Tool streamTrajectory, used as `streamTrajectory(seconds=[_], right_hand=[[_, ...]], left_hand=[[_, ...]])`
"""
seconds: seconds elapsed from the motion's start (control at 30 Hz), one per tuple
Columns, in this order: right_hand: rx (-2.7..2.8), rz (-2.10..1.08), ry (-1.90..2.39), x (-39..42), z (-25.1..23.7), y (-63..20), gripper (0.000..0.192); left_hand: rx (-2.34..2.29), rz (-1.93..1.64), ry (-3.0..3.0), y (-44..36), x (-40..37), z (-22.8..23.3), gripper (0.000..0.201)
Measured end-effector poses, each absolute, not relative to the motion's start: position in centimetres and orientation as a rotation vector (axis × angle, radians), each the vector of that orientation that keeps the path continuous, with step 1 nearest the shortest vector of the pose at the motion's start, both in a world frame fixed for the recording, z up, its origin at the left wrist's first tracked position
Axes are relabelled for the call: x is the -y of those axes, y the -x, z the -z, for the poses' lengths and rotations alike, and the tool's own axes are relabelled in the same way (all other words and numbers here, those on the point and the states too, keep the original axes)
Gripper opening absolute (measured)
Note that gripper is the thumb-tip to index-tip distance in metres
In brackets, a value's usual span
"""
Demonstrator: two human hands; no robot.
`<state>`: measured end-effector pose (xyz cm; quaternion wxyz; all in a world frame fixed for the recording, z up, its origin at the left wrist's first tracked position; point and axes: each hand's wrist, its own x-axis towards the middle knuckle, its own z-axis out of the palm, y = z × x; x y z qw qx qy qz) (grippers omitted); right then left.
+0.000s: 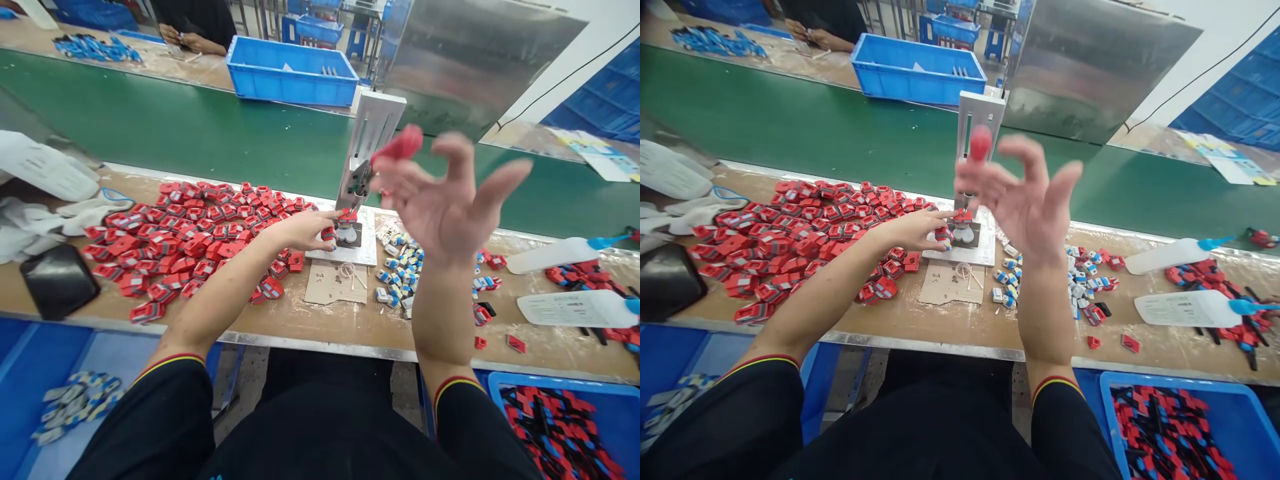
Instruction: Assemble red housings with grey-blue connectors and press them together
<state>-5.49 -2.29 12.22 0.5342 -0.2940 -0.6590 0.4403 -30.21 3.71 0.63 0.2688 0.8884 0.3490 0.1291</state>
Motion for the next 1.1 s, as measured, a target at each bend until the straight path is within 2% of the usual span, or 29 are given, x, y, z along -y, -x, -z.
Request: streamTrajectory(seconds=[0.07,0.17,0.2,0.27,0.37,0.4,0.43,0.47,0.53,0.63,0.77,0.9,0.97,1.1], right_hand=[[1.551,-1.032,0.641,-0.1,-15.5,6.5,0.083],[1.584,-1.009,0.546,-2.3,-16.5,6.7,0.054],[1.602,-0.966,0.534,-2.3,-15.4,6.3,0.050],[1.628,-0.854,0.554,-1.6,-11.5,5.0,0.062],[1.591,-0.776,0.896,-0.8,-3.7,3.4,0.040],[1.606,-0.832,1.075,-0.9,-1.4,3.4,0.040],[1.613,-0.868,1.220,-1.4,0.5,3.7,0.049],[1.624,-0.905,1.288,-2.0,2.0,4.2,0.057],[1.619,-0.998,1.300,-3.5,3.7,5.4,0.061],[1.493,-1.160,1.209,-4.8,4.3,5.9,0.053],[1.225,-1.334,1.207,-3.0,4.5,2.8,0.056],[1.171,-1.416,1.193,-2.2,4.8,-0.6,0.052],[1.337,-1.271,1.288,-4.2,4.6,-1.6,0.049],[1.717,-0.770,1.604,-11.6,3.5,-1.5,0.042]], left_hand=[[-0.956,-0.363,-2.391,30.3,-3.6,-0.8,0.025],[-0.959,-0.348,-2.403,30.2,-3.5,-1.1,0.024],[-0.961,-0.341,-2.409,30.2,-3.4,-1.2,0.023],[-0.967,-0.330,-2.422,30.2,-3.2,-1.3,0.023],[-0.958,-0.317,-2.445,30.4,-3.2,-1.3,0.028],[-0.948,-0.314,-2.452,30.5,-3.2,-1.3,0.029],[-0.938,-0.316,-2.455,30.6,-3.3,-1.3,0.030],[-0.928,-0.324,-2.452,30.6,-3.4,-1.2,0.030],[-0.909,-0.349,-2.428,30.6,-3.6,-1.1,0.030],[-0.879,-0.397,-2.387,30.9,-3.6,-0.9,0.031],[-0.880,-0.670,-2.253,32.2,-3.0,-0.4,0.044],[-0.852,-0.941,-1.760,33.0,-1.8,0.7,0.054],[-0.819,-1.007,-1.480,32.7,-1.1,1.3,0.054],[-0.839,-1.064,-1.045,31.2,0.2,1.8,0.061]])
